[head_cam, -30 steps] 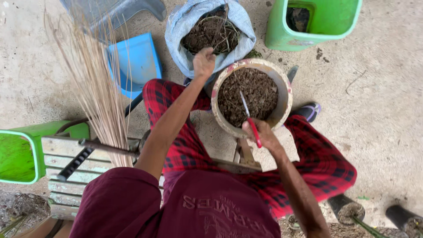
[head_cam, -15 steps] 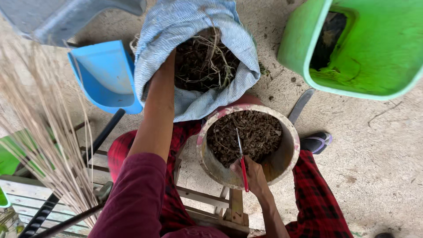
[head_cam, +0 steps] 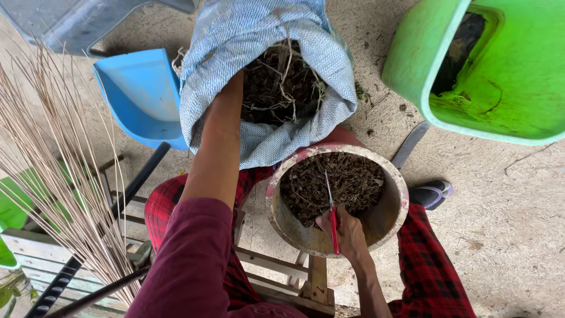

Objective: The person sits cross-legged and uses red-handled scissors to cut small roots or fibrous material from a bucket of soil. The person repeatedly picks up clumps of roots, snips them, and drops the pieces back into the bucket.

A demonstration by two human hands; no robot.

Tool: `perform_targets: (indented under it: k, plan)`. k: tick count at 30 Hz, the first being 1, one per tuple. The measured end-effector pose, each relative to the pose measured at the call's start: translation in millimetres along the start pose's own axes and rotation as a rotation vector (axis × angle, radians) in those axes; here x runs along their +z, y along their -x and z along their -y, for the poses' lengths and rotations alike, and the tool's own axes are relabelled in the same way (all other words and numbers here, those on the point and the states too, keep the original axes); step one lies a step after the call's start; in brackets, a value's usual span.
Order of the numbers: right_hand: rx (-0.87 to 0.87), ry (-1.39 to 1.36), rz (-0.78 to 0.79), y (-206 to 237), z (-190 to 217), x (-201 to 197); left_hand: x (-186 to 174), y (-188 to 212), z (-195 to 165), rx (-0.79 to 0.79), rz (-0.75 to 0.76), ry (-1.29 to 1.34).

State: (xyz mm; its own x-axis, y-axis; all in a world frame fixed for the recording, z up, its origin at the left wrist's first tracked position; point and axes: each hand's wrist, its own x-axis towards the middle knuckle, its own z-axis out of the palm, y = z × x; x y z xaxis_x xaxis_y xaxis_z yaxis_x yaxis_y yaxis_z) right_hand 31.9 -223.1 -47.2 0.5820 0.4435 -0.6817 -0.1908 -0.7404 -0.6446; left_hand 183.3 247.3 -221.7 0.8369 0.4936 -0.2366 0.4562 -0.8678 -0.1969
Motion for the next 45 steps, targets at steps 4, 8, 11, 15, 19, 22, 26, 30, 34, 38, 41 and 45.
perform_targets:
  k: [4, 8, 11, 15, 19, 22, 26, 30, 34, 38, 41, 45]
  plan:
    - [0.042, -0.009, 0.015, 9.5, -6.6, -3.1, -8.8, 6.7, -1.1, 0.016, -0.004, -0.010]
    - [0.037, -0.017, -0.001, 11.2, -1.0, 1.7, -26.3, 2.6, -7.4, 0.046, 0.000, -0.024]
    - [0.001, -0.063, -0.033, 16.7, 7.4, 1.1, -39.9, -3.4, -25.5, 0.072, 0.003, -0.030]
    - [-0.222, 0.059, -0.218, 40.3, 8.6, -2.1, -49.8, 9.2, -32.7, 0.099, 0.011, -0.067]
    - [-0.135, 0.092, -0.171, 41.1, -5.9, -3.2, -57.0, 32.0, -12.6, 0.175, -0.040, -0.086]
    - [-0.168, 0.106, -0.186, 43.2, -13.1, -1.3, -66.6, 52.1, -1.5, 0.230, -0.131, -0.057]
    - [-0.206, -0.021, -0.231, 46.8, -5.6, -2.6, -95.7, 81.1, 2.0, 0.234, -0.185, 0.272]
    - [-0.154, -0.105, -0.270, 53.4, 8.0, -8.2, -135.2, 121.8, 0.1, 0.101, -0.086, 0.994]
    - [-0.289, -0.027, -0.365, 69.1, 15.9, -1.2, -161.4, 193.8, -29.1, -0.029, 0.427, 1.725]
    - [-0.193, 0.117, -0.370, 76.5, 19.5, 5.1, -173.7, 261.7, -61.4, -0.012, 0.622, 1.903]
    - [-0.218, 0.179, -0.415, 82.7, 17.5, 5.4, -176.6, 303.5, -72.2, -0.026, 0.796, 1.948]
    - [-0.231, 0.235, -0.476, 96.0, 12.5, 9.2, -175.8, 329.2, -78.5, 0.162, 0.844, 1.759]
